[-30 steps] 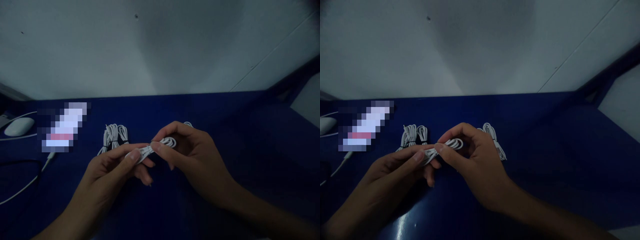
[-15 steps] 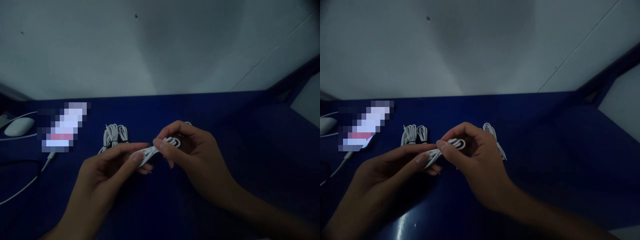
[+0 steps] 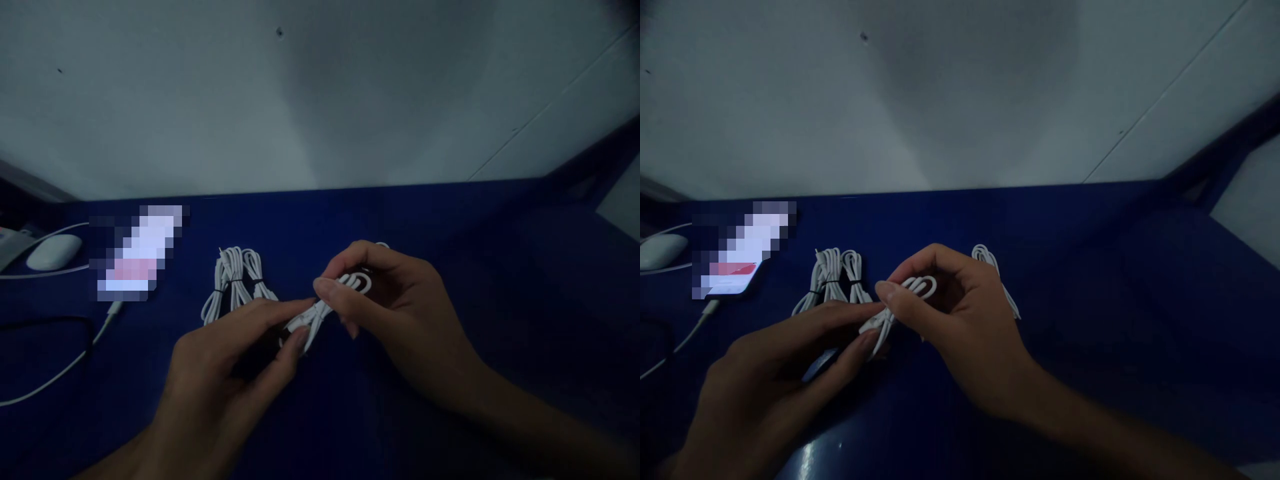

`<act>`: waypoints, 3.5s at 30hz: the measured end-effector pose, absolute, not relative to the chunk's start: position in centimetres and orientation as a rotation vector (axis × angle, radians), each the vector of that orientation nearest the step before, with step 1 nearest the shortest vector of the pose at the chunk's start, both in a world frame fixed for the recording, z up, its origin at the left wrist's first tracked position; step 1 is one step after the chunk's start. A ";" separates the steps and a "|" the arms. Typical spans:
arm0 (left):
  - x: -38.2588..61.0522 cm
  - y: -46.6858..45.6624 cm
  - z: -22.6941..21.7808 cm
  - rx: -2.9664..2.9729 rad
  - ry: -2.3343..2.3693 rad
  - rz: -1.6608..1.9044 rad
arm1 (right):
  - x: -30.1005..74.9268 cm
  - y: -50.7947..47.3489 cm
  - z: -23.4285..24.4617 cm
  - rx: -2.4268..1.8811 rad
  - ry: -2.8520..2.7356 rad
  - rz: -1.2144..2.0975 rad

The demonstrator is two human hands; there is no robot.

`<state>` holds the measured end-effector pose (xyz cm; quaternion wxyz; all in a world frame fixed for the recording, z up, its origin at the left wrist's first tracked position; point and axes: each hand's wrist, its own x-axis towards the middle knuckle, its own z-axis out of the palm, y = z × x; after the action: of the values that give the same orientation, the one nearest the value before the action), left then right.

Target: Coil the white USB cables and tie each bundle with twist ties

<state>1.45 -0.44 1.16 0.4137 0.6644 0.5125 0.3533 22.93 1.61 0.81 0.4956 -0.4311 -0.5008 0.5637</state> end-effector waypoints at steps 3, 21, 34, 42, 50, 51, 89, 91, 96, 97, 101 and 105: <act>1.6 -0.4 1.2 1.658 1.276 0.920 | 22.9 1.5 0.9 -1.036 -1.202 1.375; 1.6 -0.5 1.4 1.668 1.295 0.975 | 22.8 1.6 0.5 -1.107 -1.128 1.327; 1.6 -0.9 1.6 1.680 1.349 0.989 | 22.9 1.4 0.6 -1.123 -1.185 1.295; 1.5 -1.0 1.3 1.603 1.349 1.014 | 22.9 0.9 0.5 -1.112 -1.406 1.161; 1.7 -0.8 1.3 1.653 1.341 1.074 | 22.7 0.3 0.4 -1.114 -1.494 1.178; 1.7 -0.8 1.4 1.676 1.350 1.082 | 22.8 0.3 0.4 -1.098 -1.474 1.205; 1.2 -0.3 1.2 1.696 1.350 1.069 | 22.6 0.8 0.4 -1.024 -1.745 1.285; 1.3 -0.2 1.3 1.666 1.349 1.067 | 22.4 0.8 0.6 -1.041 -1.737 1.315; 1.6 -0.3 1.2 1.674 1.376 1.070 | 22.2 0.7 1.2 -1.017 -1.588 1.582; 1.5 -0.3 1.1 1.685 1.379 1.064 | 22.3 0.7 1.3 -1.018 -1.545 1.648; 1.3 -0.3 0.8 1.752 1.364 1.014 | 22.3 0.8 1.5 -1.015 -1.345 1.922; 1.2 -0.4 1.1 1.720 1.338 1.019 | 21.9 0.6 1.3 -1.007 -1.241 1.997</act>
<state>1.24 -0.36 1.06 0.3599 0.6672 0.5189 0.3952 21.89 0.63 1.26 0.2876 -0.3770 -0.4648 0.7478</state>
